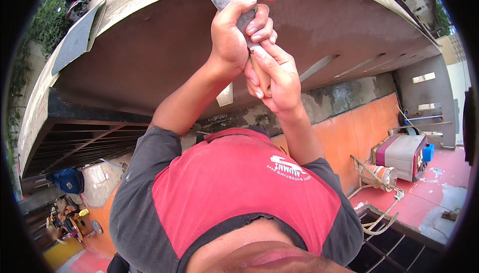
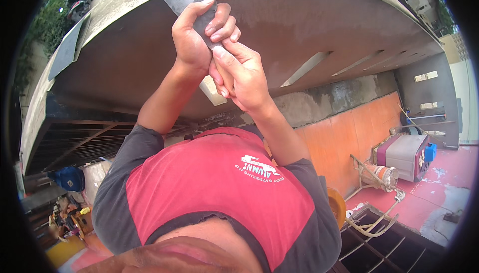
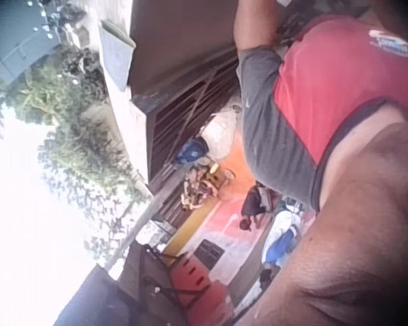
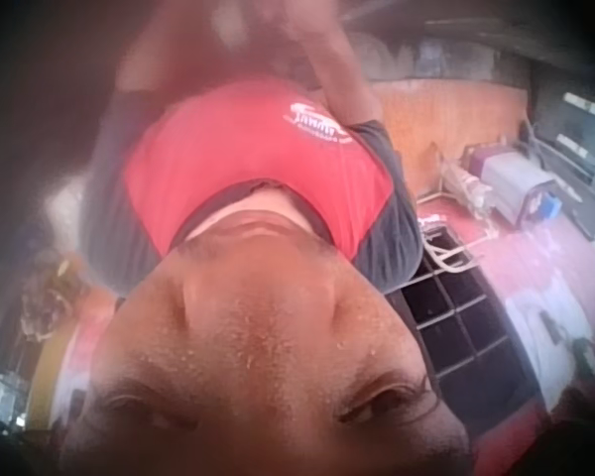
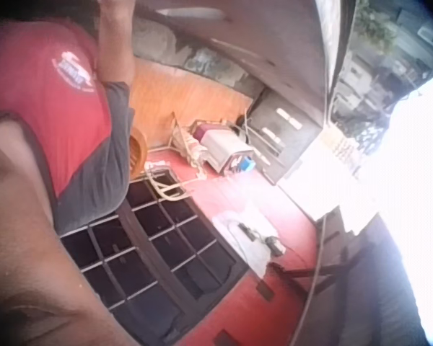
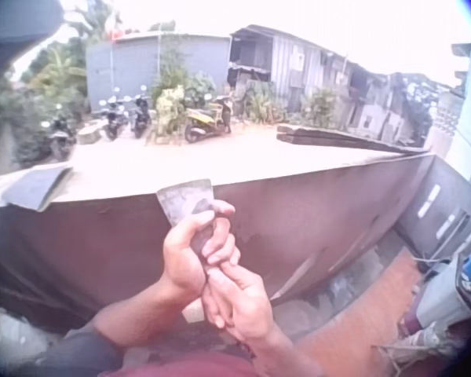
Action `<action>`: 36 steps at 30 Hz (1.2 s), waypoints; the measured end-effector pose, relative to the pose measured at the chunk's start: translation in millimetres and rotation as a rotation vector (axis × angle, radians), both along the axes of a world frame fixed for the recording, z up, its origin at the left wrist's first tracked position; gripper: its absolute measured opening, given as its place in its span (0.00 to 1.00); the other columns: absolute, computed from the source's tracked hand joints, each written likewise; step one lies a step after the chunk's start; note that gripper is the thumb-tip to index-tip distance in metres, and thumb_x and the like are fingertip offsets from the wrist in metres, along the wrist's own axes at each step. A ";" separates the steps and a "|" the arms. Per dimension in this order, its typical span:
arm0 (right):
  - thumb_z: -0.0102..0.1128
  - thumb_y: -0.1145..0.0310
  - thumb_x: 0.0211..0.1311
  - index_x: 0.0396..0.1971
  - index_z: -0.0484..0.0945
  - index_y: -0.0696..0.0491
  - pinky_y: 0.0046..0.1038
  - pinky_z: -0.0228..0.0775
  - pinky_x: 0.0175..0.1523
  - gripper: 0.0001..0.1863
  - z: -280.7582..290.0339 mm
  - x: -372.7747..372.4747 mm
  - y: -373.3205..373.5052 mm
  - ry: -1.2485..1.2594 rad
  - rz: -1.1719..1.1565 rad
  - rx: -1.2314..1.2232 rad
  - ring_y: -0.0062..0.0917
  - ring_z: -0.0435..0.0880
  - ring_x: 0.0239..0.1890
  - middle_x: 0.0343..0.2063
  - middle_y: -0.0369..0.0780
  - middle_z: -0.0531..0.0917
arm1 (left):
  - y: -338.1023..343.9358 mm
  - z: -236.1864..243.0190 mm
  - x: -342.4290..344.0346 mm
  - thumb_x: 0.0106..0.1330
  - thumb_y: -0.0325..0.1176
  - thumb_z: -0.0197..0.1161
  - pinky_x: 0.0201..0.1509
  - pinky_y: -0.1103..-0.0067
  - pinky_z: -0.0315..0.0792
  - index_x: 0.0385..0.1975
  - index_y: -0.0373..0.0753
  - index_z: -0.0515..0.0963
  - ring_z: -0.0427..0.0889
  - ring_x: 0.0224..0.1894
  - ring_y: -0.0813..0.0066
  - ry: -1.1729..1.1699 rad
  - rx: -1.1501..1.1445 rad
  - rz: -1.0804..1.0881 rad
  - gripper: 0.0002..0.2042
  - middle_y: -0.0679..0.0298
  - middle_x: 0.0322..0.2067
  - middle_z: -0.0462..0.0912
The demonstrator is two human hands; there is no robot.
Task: The person walks toward a reddish-brown wall and uses a metal scraper to remove material from the surface. They repeatedly scrape small areas, pause to wipe the scraper, and continue scraping the same wall section.
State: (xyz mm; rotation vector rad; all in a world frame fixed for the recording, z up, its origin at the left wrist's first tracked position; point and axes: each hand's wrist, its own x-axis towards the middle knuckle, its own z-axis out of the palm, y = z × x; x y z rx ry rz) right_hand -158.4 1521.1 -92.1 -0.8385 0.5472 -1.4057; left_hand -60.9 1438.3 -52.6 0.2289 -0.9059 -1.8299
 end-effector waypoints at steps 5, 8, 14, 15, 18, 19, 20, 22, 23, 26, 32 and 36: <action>0.47 0.70 0.79 0.57 0.73 0.59 0.18 0.58 0.16 0.14 -21.0 9.6 11.4 0.001 -0.030 -0.004 0.15 0.66 0.12 0.17 0.38 0.73 | 8.6 -18.7 8.5 0.69 0.38 0.49 0.30 0.77 0.67 0.48 0.32 0.73 0.58 0.17 0.83 -0.025 0.026 -0.033 0.16 0.74 0.15 0.57; 0.48 0.70 0.78 0.56 0.73 0.61 0.18 0.59 0.16 0.14 -11.0 6.3 -3.0 0.043 -0.102 -0.071 0.15 0.65 0.12 0.17 0.37 0.73 | -4.1 -5.6 0.3 0.70 0.39 0.49 0.31 0.77 0.68 0.50 0.31 0.72 0.60 0.18 0.83 -0.015 -0.043 -0.035 0.18 0.73 0.16 0.58; 0.48 0.70 0.77 0.68 0.68 0.58 0.18 0.62 0.19 0.23 -25.7 -7.7 8.3 0.270 -0.144 -0.130 0.15 0.67 0.14 0.18 0.38 0.74 | 3.9 -34.9 -1.4 0.74 0.50 0.46 0.39 0.74 0.75 0.61 0.25 0.67 0.77 0.29 0.71 -0.098 -0.229 0.054 0.31 0.64 0.23 0.74; 0.48 0.69 0.77 0.70 0.67 0.58 0.17 0.63 0.20 0.24 -37.2 -9.3 16.3 0.283 -0.170 -0.136 0.15 0.68 0.16 0.19 0.38 0.74 | 4.5 -61.1 6.0 0.75 0.56 0.44 0.44 0.72 0.77 0.62 0.25 0.67 0.82 0.39 0.66 -0.165 -0.285 0.011 0.35 0.57 0.33 0.81; 0.52 0.70 0.75 0.67 0.69 0.60 0.16 0.64 0.21 0.23 -88.1 -34.5 41.1 0.429 -0.408 -0.008 0.12 0.69 0.18 0.20 0.33 0.74 | 18.4 -158.2 23.4 0.78 0.59 0.40 0.60 0.65 0.75 0.61 0.29 0.73 0.82 0.55 0.62 -0.279 -0.290 -0.103 0.35 0.51 0.53 0.83; 0.53 0.71 0.75 0.66 0.71 0.61 0.17 0.64 0.22 0.23 -109.9 -47.0 49.5 0.601 -0.558 0.084 0.12 0.69 0.18 0.20 0.32 0.74 | 25.5 -167.0 30.4 0.80 0.56 0.38 0.58 0.67 0.77 0.60 0.30 0.74 0.82 0.56 0.64 -0.384 -0.250 -0.222 0.33 0.51 0.55 0.82; 0.55 0.72 0.74 0.64 0.72 0.61 0.17 0.64 0.22 0.22 -124.8 -57.5 59.6 0.771 -0.699 0.183 0.11 0.69 0.19 0.21 0.31 0.74 | 32.0 -193.9 35.5 0.81 0.55 0.34 0.59 0.65 0.77 0.60 0.31 0.74 0.81 0.56 0.63 -0.494 -0.123 -0.237 0.32 0.50 0.55 0.82; 0.57 0.73 0.71 0.55 0.77 0.61 0.18 0.67 0.24 0.16 -143.8 -74.4 84.6 0.632 -0.830 0.364 0.11 0.73 0.21 0.23 0.31 0.76 | 53.2 -227.3 33.6 0.81 0.51 0.35 0.58 0.67 0.76 0.60 0.32 0.74 0.81 0.56 0.66 -0.612 0.093 -0.235 0.29 0.51 0.56 0.82; 0.57 0.74 0.71 0.53 0.78 0.61 0.19 0.69 0.25 0.14 -149.0 -74.9 93.8 0.632 -0.934 0.381 0.12 0.75 0.22 0.24 0.32 0.76 | 62.5 -238.8 32.0 0.82 0.49 0.36 0.58 0.68 0.76 0.60 0.33 0.74 0.81 0.56 0.67 -0.672 0.204 -0.228 0.27 0.52 0.56 0.82; 0.58 0.75 0.69 0.54 0.78 0.61 0.20 0.71 0.27 0.15 -156.5 -62.0 110.5 0.733 -1.001 0.358 0.13 0.77 0.23 0.25 0.33 0.77 | 90.5 -264.1 11.4 0.81 0.49 0.37 0.61 0.66 0.73 0.62 0.35 0.72 0.79 0.58 0.67 -0.626 0.408 -0.431 0.26 0.55 0.58 0.81; 0.61 0.74 0.64 0.54 0.77 0.64 0.42 0.77 0.51 0.20 -198.5 -31.7 110.5 1.083 -0.842 0.133 0.52 0.85 0.46 0.42 0.56 0.85 | 111.8 -286.1 -28.3 0.79 0.59 0.33 0.69 0.64 0.67 0.66 0.35 0.68 0.77 0.62 0.65 -0.337 0.636 -0.791 0.34 0.54 0.60 0.78; 0.60 0.73 0.65 0.55 0.76 0.64 0.42 0.76 0.50 0.20 -229.5 -64.0 117.8 1.081 -0.877 0.212 0.52 0.85 0.46 0.42 0.56 0.85 | 118.5 -245.7 -47.8 0.78 0.63 0.31 0.75 0.62 0.60 0.73 0.38 0.58 0.70 0.69 0.60 -0.183 0.573 -0.789 0.37 0.51 0.69 0.67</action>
